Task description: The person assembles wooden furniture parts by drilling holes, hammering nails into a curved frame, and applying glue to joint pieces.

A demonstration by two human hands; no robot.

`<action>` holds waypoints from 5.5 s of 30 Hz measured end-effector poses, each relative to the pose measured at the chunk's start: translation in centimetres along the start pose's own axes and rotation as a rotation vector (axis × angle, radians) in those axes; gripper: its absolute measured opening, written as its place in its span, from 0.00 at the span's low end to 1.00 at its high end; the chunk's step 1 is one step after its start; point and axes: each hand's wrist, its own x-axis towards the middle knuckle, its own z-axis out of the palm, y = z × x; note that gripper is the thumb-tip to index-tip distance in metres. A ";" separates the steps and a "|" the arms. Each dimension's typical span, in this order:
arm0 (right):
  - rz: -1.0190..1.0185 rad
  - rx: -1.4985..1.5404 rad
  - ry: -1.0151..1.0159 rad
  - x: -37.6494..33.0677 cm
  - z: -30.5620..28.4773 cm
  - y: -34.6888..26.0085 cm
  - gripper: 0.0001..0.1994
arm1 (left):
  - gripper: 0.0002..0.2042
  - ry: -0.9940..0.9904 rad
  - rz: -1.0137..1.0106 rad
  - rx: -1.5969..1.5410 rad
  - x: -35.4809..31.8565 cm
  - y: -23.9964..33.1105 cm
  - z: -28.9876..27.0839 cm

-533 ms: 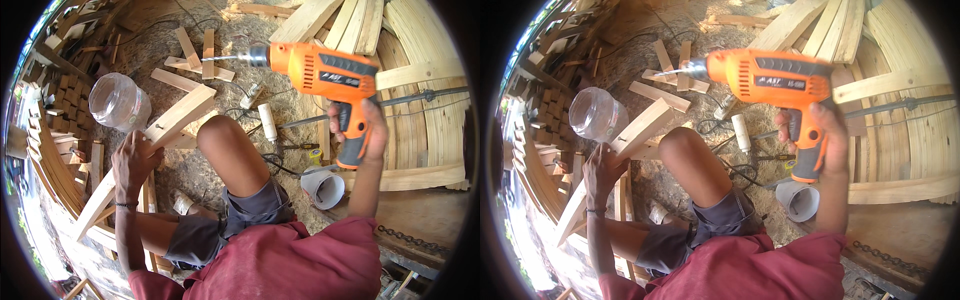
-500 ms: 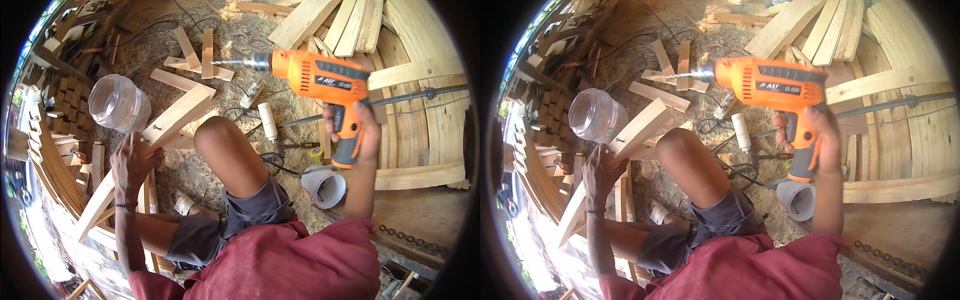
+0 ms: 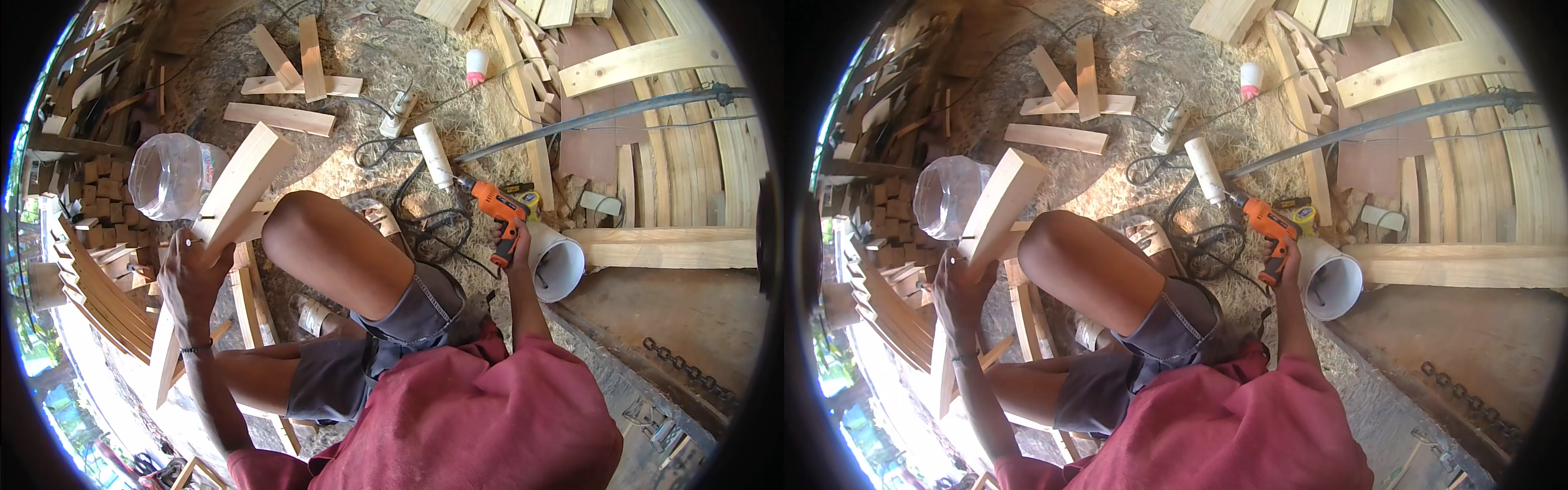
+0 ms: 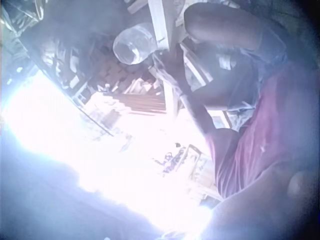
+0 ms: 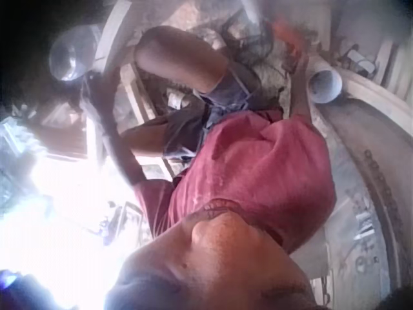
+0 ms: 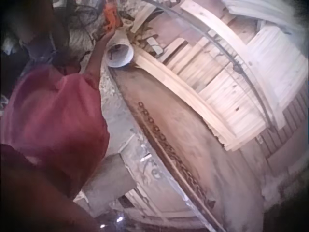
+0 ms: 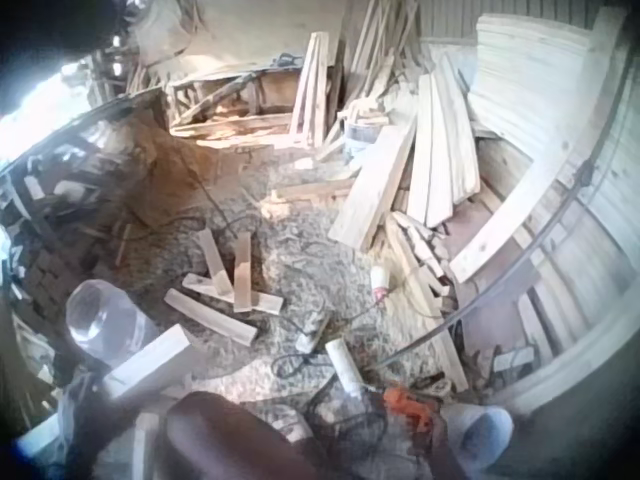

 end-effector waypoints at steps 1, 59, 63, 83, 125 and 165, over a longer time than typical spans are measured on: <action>0.004 0.060 0.020 0.1 -1.4 0.7 0.20 | 0.24 -0.035 -0.015 0.011 0.2 -0.1 0.2; -1.454 -1.074 -1.676 -30.3 50.3 -4.7 0.04 | 0.25 0.034 -0.071 -0.259 -0.7 -1.4 -1.7; -1.356 -0.906 -1.636 -28.9 49.8 -4.5 0.02 | 0.24 -0.006 -0.073 -0.249 -0.4 -1.2 -1.2; -1.482 -1.621 -1.302 -9.7 49.3 5.4 0.29 | 0.23 0.092 -0.031 -0.270 -0.8 -1.5 -0.8; -1.673 -1.863 -1.060 -11.3 48.8 6.5 0.32 | 0.12 0.522 0.245 -0.263 -5.4 0.6 2.0; -1.653 -1.889 -1.051 -11.3 49.2 7.0 0.31 | 0.15 0.419 -0.448 -1.493 -3.6 3.4 11.4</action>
